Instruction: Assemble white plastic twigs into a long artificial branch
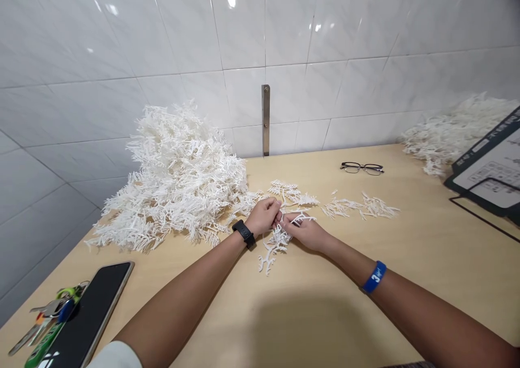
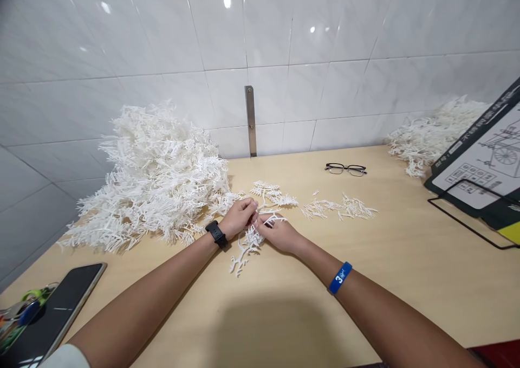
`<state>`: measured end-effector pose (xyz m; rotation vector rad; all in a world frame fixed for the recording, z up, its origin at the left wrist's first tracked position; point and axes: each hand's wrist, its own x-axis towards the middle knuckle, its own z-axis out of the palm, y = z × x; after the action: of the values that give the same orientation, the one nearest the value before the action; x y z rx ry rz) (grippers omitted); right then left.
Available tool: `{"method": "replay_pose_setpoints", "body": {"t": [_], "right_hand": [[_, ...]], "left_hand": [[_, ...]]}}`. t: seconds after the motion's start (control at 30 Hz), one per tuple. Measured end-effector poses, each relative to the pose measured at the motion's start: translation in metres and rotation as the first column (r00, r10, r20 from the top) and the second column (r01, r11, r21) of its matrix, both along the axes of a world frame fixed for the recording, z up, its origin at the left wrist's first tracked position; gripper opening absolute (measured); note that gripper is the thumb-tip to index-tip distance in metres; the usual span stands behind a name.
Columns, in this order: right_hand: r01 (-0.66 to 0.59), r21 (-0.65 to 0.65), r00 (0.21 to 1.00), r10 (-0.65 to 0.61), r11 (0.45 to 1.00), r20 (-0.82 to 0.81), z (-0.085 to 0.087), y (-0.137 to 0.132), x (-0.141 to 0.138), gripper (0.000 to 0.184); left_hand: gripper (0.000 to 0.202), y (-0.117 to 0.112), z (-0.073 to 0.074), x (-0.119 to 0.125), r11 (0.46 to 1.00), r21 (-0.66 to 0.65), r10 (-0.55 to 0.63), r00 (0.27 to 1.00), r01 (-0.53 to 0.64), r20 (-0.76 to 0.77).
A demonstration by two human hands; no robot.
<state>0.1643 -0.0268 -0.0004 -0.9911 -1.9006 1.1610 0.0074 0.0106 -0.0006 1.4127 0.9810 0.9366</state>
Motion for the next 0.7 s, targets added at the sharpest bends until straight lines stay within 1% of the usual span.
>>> {"method": "replay_pose_setpoints", "body": {"t": [0.1, 0.2, 0.27, 0.33, 0.4, 0.47, 0.5, 0.6, 0.7], "right_hand": [[0.056, 0.004, 0.997, -0.055, 0.998, -0.045, 0.0017, 0.0033, 0.0046, 0.036], [0.077, 0.006, 0.996, -0.076, 0.997, -0.035, 0.0020, 0.0047, 0.0084, 0.033], [0.107, -0.014, 0.992, -0.108, 0.994, -0.064, 0.0006, 0.0052, 0.0087, 0.032], [0.151, -0.086, 0.978, -0.162, 0.985, -0.133, -0.0012, 0.0064, 0.0077, 0.034], [0.213, -0.187, 0.947, -0.250, 0.959, -0.202, -0.0021, 0.0082, 0.0062, 0.036], [0.272, -0.249, 0.913, -0.331, 0.930, -0.239, -0.0016, 0.0094, 0.0050, 0.036], [0.287, -0.261, 0.902, -0.352, 0.922, -0.251, -0.0009, 0.0096, 0.0044, 0.037], [0.287, -0.256, 0.894, -0.354, 0.923, -0.274, 0.0011, 0.0092, 0.0035, 0.040], [0.303, -0.209, 0.896, -0.352, 0.930, -0.271, 0.0012, 0.0091, 0.0041, 0.037]], "left_hand": [[0.039, -0.0011, 0.0011, 0.0010, 1.000, 0.012, 0.002, 0.999, -0.002, 0.034], [0.035, -0.0020, 0.0029, 0.0018, 0.999, -0.029, 0.038, 0.994, -0.036, 0.101], [0.033, -0.0019, 0.0037, 0.0016, 0.997, -0.056, 0.062, 0.988, -0.054, 0.143], [0.030, -0.0015, 0.0039, 0.0011, 0.995, -0.077, 0.077, 0.979, -0.064, 0.188], [0.029, -0.0016, 0.0039, 0.0008, 0.994, -0.089, 0.078, 0.974, -0.060, 0.215], [0.030, -0.0023, 0.0039, 0.0012, 0.995, -0.083, 0.068, 0.976, -0.052, 0.205], [0.031, -0.0030, 0.0039, 0.0016, 0.996, -0.074, 0.061, 0.981, -0.048, 0.184], [0.032, -0.0049, 0.0034, 0.0031, 0.999, -0.037, 0.033, 0.994, -0.030, 0.101], [0.035, -0.0052, 0.0023, 0.0035, 1.000, 0.014, -0.001, 0.999, 0.000, 0.038]]}}
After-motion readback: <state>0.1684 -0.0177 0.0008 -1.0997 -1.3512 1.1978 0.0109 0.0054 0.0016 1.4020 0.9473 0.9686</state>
